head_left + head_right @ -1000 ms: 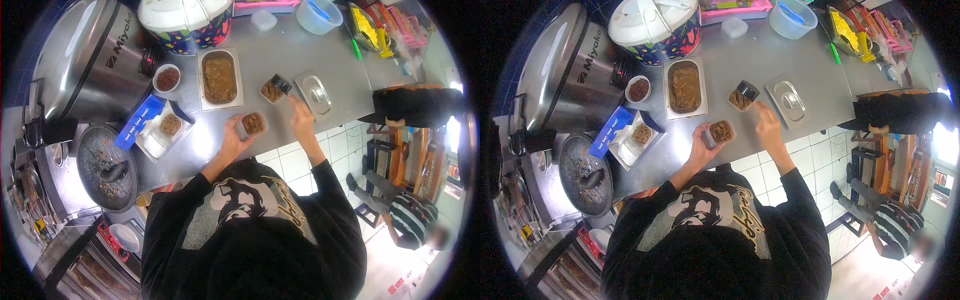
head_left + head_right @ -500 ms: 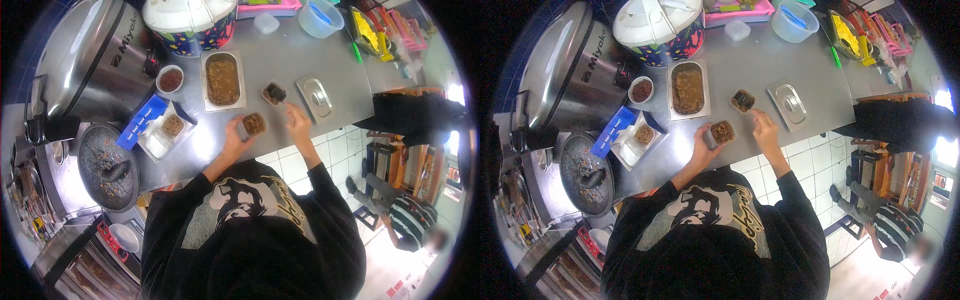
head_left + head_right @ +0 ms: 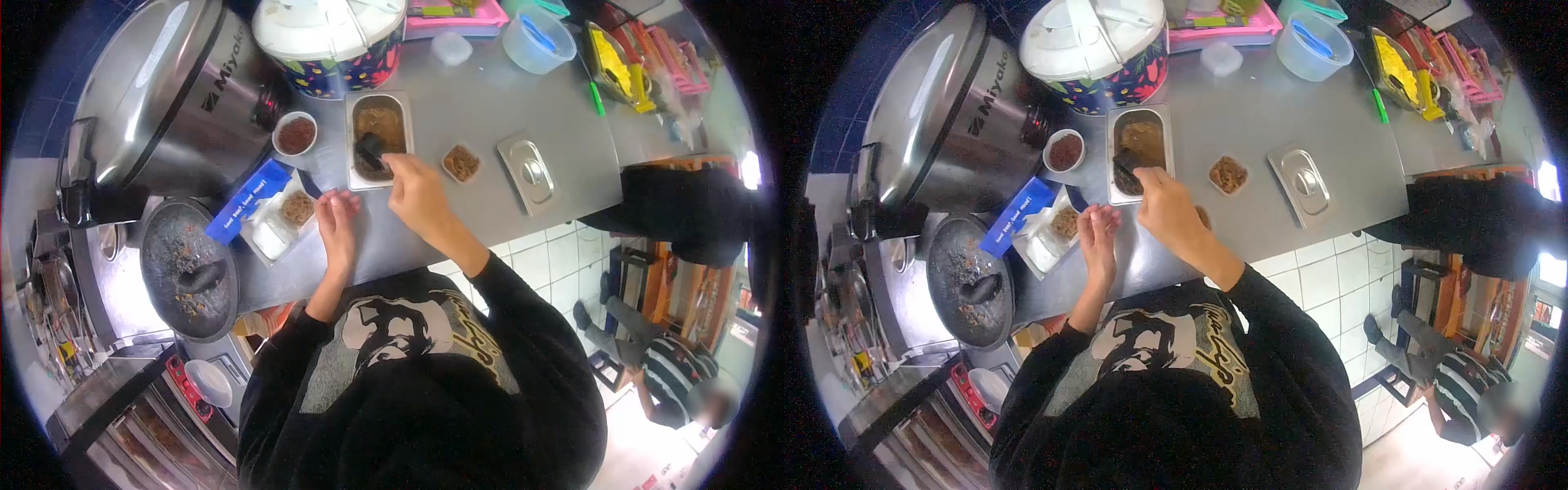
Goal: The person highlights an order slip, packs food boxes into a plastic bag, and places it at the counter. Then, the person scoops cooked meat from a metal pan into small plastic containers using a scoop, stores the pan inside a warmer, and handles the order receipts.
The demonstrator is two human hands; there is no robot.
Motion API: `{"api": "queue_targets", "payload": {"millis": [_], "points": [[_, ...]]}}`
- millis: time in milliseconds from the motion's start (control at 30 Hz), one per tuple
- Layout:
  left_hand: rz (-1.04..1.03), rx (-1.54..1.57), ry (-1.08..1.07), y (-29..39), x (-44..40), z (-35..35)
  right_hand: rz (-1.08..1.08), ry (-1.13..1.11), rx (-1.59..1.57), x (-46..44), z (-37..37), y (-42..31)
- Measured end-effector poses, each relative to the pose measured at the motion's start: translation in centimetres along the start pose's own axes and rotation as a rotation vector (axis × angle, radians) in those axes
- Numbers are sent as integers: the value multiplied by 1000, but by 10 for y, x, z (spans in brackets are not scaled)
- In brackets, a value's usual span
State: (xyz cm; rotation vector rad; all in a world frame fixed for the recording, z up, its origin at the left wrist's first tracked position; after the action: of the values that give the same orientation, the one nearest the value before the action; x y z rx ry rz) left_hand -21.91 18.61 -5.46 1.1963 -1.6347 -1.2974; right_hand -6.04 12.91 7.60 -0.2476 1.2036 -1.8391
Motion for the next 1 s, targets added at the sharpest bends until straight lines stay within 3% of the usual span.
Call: {"api": "queue_targets", "payload": {"millis": [167,300,400,467,667,700,767,800,867,933,1000], "points": [[134,125,67,-6,-2,-6,-216,-142,187,-24,-31,33],[193,197,70,-11,-6,-14,-225,-76,130,-30,-8,16],[218,240,59,-13,-9,-19,-140,-101,206,-18,-13,13],[195,262,32,-13,-10,-22,-126,-271,356,-7,-37,23],[226,272,-48,-13,-15,-25,43,-278,545,-10,-48,34],[246,256,-93,-11,-16,-28,40,-273,548,-8,-48,35],[273,261,-157,-8,-17,-37,284,-61,504,-1,-30,21],[308,247,-166,-11,-18,-37,276,-57,518,0,-13,21],[267,257,-238,-22,-21,-32,139,118,487,-4,49,27],[283,228,-243,-14,-23,-37,-131,289,505,3,112,101],[270,147,-252,-3,-25,-40,-553,230,772,16,153,200]]}}
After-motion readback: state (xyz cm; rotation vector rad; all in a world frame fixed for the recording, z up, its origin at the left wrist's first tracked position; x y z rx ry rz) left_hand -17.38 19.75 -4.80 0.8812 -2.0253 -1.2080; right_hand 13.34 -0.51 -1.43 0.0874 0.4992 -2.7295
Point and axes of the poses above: each hand's wrist, its own x-axis away from the middle knuckle, its own z-axis out of the back of the hand, y = z × x, the point moved 7 cm from there along -x, towards the middle knuckle, and after that the axes turned 13 degrees about -z, right-handed, at the moved point
